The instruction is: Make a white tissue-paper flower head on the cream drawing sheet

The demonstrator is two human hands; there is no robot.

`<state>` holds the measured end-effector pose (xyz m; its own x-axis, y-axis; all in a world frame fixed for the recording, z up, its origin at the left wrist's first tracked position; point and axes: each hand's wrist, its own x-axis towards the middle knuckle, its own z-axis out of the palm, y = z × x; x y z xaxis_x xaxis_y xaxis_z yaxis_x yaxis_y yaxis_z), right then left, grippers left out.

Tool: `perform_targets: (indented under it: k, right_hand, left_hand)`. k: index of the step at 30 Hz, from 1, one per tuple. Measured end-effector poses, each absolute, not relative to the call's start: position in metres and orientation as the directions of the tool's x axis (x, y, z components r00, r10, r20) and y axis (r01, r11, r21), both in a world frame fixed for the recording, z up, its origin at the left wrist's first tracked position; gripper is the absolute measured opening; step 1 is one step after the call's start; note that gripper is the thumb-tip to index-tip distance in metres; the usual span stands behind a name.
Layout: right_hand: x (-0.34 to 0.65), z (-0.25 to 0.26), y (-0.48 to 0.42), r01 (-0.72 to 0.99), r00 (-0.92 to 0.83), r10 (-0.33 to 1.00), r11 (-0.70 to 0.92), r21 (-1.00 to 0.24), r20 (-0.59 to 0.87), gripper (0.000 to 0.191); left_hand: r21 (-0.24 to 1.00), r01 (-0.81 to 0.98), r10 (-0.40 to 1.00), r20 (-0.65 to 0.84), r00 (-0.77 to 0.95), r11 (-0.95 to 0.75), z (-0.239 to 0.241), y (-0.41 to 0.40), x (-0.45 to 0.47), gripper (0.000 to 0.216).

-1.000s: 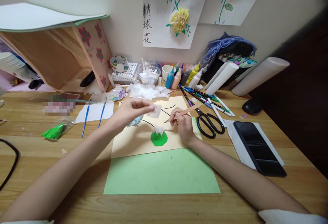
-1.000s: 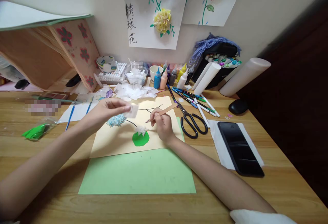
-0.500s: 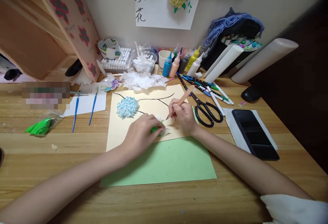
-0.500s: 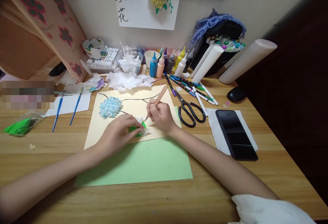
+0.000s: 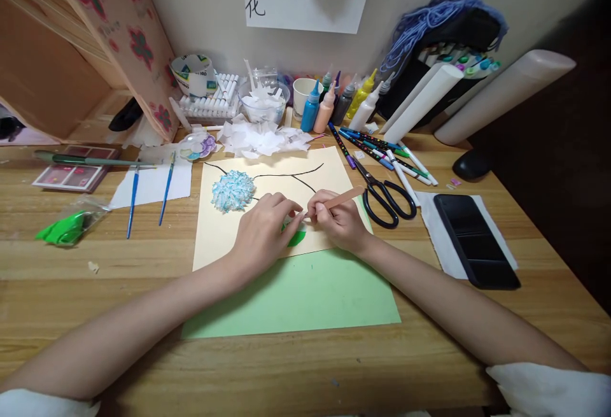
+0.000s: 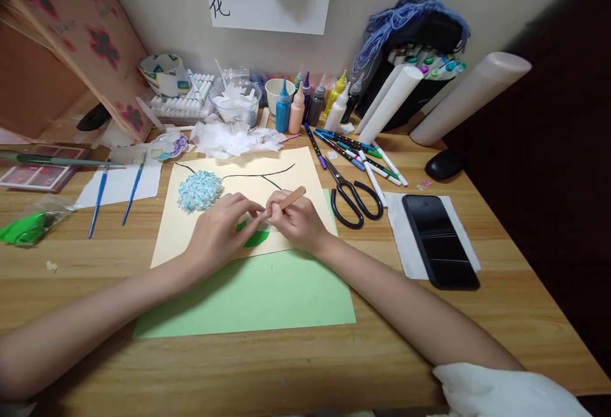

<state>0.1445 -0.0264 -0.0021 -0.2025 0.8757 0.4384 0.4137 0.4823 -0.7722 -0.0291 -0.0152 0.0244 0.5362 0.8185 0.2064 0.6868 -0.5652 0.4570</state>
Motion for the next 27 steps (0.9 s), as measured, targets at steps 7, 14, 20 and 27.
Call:
perform_targets:
  k: [7,14,20,27]
  right_hand:
    - [0.146,-0.003,-0.026,0.399,-0.256,0.857,0.515,-0.759,0.447,0.022]
    - [0.146,-0.002,-0.025,0.419,-0.257,0.877,0.48,-0.771,0.407,0.023]
    - [0.147,-0.003,-0.026,0.424,-0.232,0.899,0.437,-0.793,0.371,0.024]
    - [0.145,-0.001,-0.029,0.403,-0.231,0.871,0.491,-0.772,0.434,0.026]
  left_hand:
    - [0.442,0.441,0.614,0.417,0.67,-0.781,0.014,-0.039,-0.037,0.027]
    - [0.455,0.362,0.505,0.245,0.827,-0.813,0.008,-0.037,-0.034,0.034]
    - [0.477,0.367,0.497,0.178,0.849,-0.798,0.008,-0.035,-0.034,0.035]
    - [0.467,0.384,0.5,0.15,0.853,-0.796,0.009,-0.035,-0.033,0.035]
